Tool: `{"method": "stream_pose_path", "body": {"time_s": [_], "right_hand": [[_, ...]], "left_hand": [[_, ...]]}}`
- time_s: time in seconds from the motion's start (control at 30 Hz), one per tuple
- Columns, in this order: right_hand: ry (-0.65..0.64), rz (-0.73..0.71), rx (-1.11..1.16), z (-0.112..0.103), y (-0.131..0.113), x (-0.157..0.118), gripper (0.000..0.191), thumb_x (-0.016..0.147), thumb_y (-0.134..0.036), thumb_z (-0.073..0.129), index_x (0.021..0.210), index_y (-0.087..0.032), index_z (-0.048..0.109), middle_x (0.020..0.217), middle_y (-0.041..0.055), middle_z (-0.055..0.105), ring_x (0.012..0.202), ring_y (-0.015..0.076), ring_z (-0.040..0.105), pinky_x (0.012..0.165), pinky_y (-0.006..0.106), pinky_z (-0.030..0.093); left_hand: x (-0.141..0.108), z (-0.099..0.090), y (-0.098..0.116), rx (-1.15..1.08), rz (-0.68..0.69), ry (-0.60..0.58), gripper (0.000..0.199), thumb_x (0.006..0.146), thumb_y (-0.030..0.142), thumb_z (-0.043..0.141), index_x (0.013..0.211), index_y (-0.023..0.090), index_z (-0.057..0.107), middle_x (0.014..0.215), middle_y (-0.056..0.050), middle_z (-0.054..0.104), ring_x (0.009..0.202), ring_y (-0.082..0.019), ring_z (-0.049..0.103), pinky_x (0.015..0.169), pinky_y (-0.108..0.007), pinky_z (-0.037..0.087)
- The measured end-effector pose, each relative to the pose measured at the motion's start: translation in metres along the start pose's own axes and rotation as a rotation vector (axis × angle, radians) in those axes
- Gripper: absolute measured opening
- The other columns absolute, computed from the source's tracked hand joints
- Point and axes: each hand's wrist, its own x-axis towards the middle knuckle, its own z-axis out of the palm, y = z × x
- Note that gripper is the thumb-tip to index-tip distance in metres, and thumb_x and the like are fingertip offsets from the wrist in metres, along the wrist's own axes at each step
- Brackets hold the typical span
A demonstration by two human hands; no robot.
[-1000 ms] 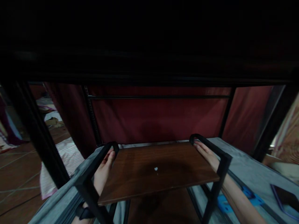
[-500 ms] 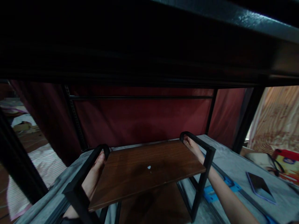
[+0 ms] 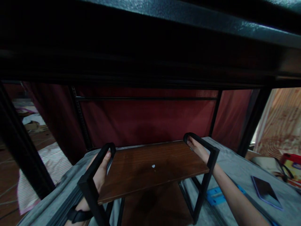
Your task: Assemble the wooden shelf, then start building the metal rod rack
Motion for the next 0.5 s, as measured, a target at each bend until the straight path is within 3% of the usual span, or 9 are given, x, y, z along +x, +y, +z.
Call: {"method": "stream_pose_path", "body": {"time_s": [0.27, 0.4, 0.5], "right_hand": [[0.065, 0.058, 0.107, -0.001, 0.016, 0.006, 0.023, 0.073, -0.047, 0.063, 0.084, -0.027, 0.068, 0.092, 0.0046, 0.071, 0.105, 0.0340, 0.063, 0.105, 0.051, 0.043], [0.057, 0.077, 0.187, -0.002, 0.026, 0.007, 0.021, 0.069, -0.047, 0.069, 0.080, -0.029, 0.068, 0.090, 0.0043, 0.072, 0.105, 0.0337, 0.064, 0.102, 0.048, 0.047], [0.053, 0.079, 0.186, -0.003, 0.037, 0.007, 0.026, 0.070, -0.050, 0.069, 0.083, -0.028, 0.067, 0.091, 0.0043, 0.072, 0.102, 0.0327, 0.065, 0.099, 0.047, 0.049]], "left_hand": [[-0.004, 0.003, 0.004, -0.072, 0.012, -0.072, 0.042, 0.071, 0.056, 0.073, 0.088, 0.018, 0.069, 0.087, -0.004, 0.072, 0.085, -0.023, 0.065, 0.082, -0.036, 0.053], [-0.015, 0.003, 0.027, -0.133, 0.030, -0.116, 0.036, 0.071, 0.046, 0.075, 0.094, 0.018, 0.071, 0.095, -0.004, 0.073, 0.093, -0.023, 0.066, 0.090, -0.034, 0.052], [-0.026, 0.001, 0.052, -0.150, 0.019, -0.105, 0.030, 0.072, 0.039, 0.075, 0.092, 0.018, 0.073, 0.094, -0.004, 0.074, 0.090, -0.022, 0.066, 0.088, -0.033, 0.053]]}}
